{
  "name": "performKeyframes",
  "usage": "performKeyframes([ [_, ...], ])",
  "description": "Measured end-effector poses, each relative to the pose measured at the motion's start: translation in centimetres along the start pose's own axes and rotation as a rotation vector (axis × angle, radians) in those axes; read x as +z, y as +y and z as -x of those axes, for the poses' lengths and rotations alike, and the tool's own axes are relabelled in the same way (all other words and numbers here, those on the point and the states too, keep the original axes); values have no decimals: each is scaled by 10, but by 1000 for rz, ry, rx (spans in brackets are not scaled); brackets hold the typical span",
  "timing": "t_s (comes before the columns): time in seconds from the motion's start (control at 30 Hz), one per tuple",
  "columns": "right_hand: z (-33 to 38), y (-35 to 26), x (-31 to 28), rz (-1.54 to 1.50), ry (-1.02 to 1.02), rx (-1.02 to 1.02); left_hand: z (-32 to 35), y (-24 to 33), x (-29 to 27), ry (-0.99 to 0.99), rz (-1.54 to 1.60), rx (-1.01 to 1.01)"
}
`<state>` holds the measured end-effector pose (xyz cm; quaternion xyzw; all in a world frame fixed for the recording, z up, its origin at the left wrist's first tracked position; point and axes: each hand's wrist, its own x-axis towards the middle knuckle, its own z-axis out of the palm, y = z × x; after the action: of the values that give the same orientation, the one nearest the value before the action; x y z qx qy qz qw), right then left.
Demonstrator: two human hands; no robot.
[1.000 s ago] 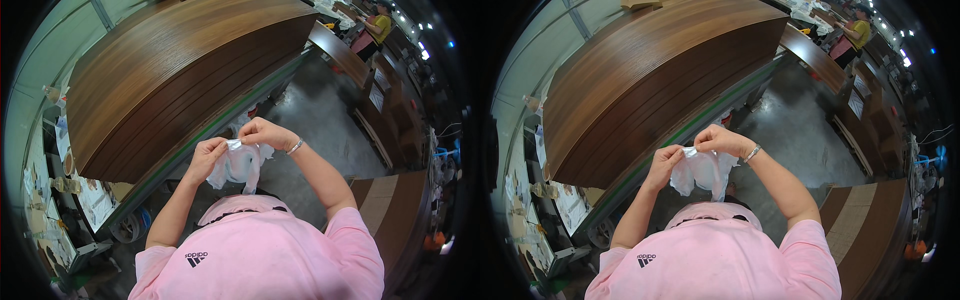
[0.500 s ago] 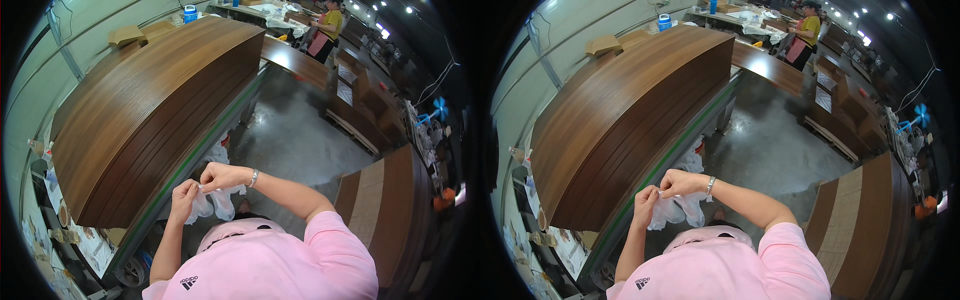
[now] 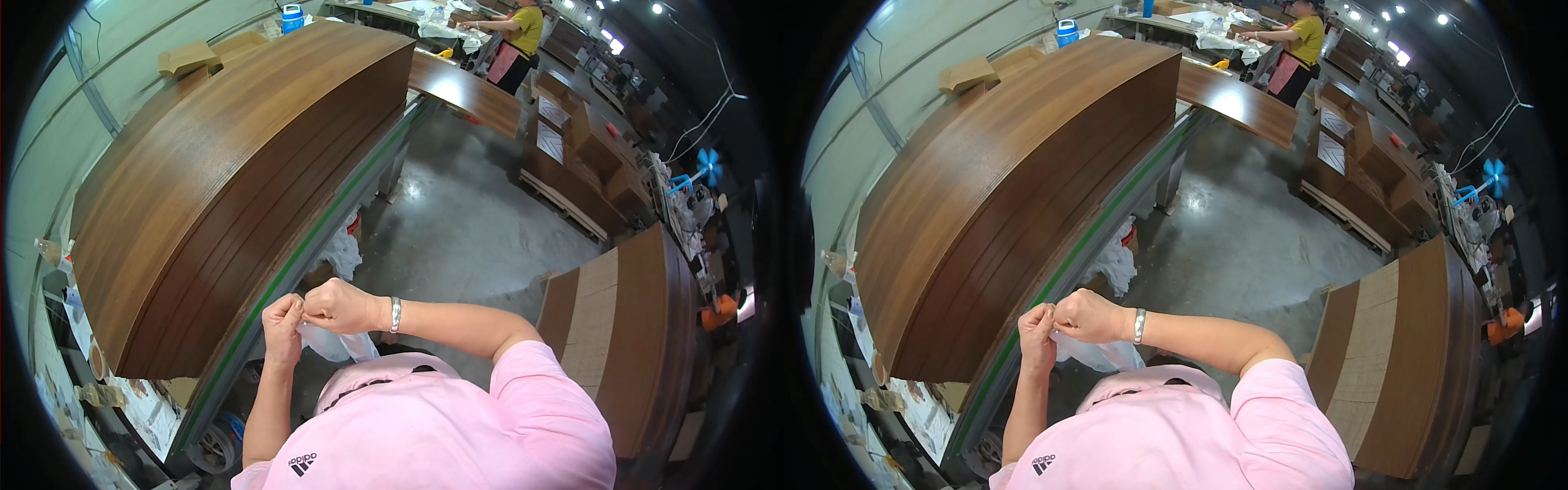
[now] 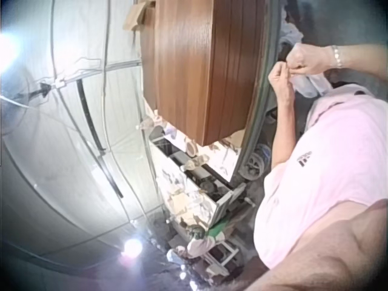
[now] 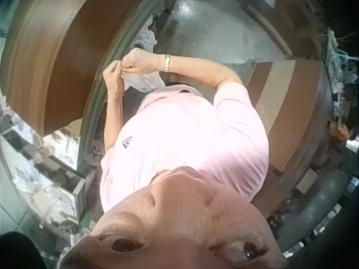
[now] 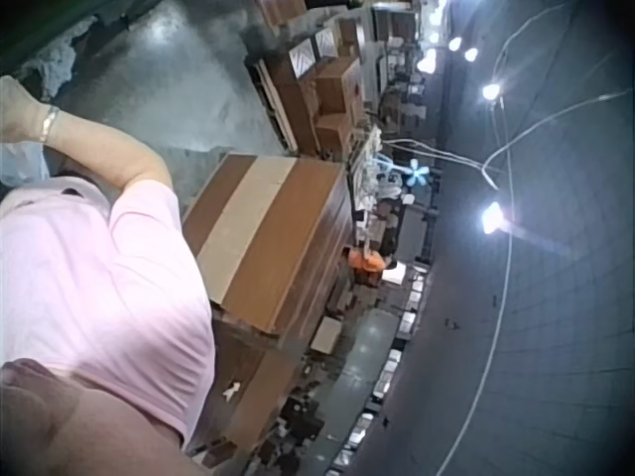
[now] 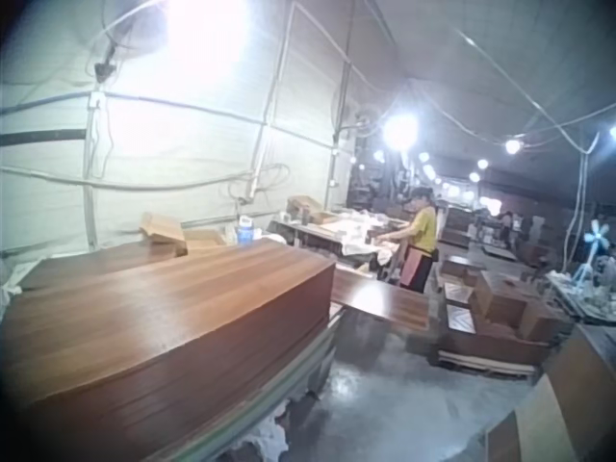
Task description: The person sands the surface and edges of a wooden panel, wipes it with a cloth, applies a liquid from a bottle, and polishes the wood with a fresh cloth.
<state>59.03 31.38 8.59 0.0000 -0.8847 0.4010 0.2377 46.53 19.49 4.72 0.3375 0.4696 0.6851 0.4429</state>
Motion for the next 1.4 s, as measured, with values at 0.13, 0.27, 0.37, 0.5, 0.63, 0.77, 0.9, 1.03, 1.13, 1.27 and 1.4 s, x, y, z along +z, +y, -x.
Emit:
performKeyframes([
  [0.13,3,-3,1,157,61,-239,3,5,5,39,-67,32],
  [0.27,3,-4,-1,248,32,-274,2,4,8,51,25,-14],
  [0.37,4,-2,-2,292,16,-246,-1,-2,11,116,26,-4],
  [0.5,7,1,2,268,83,-282,-2,-11,15,106,55,-28],
  [0.63,12,-7,6,203,4,-218,7,-7,10,44,35,-67],
  [0.77,9,-19,1,-131,-65,188,23,8,-5,72,-19,-34],
  [0.9,-1,-28,-3,-417,-287,380,47,22,-19,106,-239,-44],
  [1.03,-7,-29,6,-650,-440,414,74,15,-32,112,-212,-3],
  [1.13,-7,-24,14,-898,-487,642,100,3,-48,197,-284,-43],
  [1.27,-14,-12,33,-1131,-596,815,149,-4,-85,547,-355,-152],
  [1.4,-26,-8,53,-1095,-398,957,198,17,-163,1159,-488,-89],
])
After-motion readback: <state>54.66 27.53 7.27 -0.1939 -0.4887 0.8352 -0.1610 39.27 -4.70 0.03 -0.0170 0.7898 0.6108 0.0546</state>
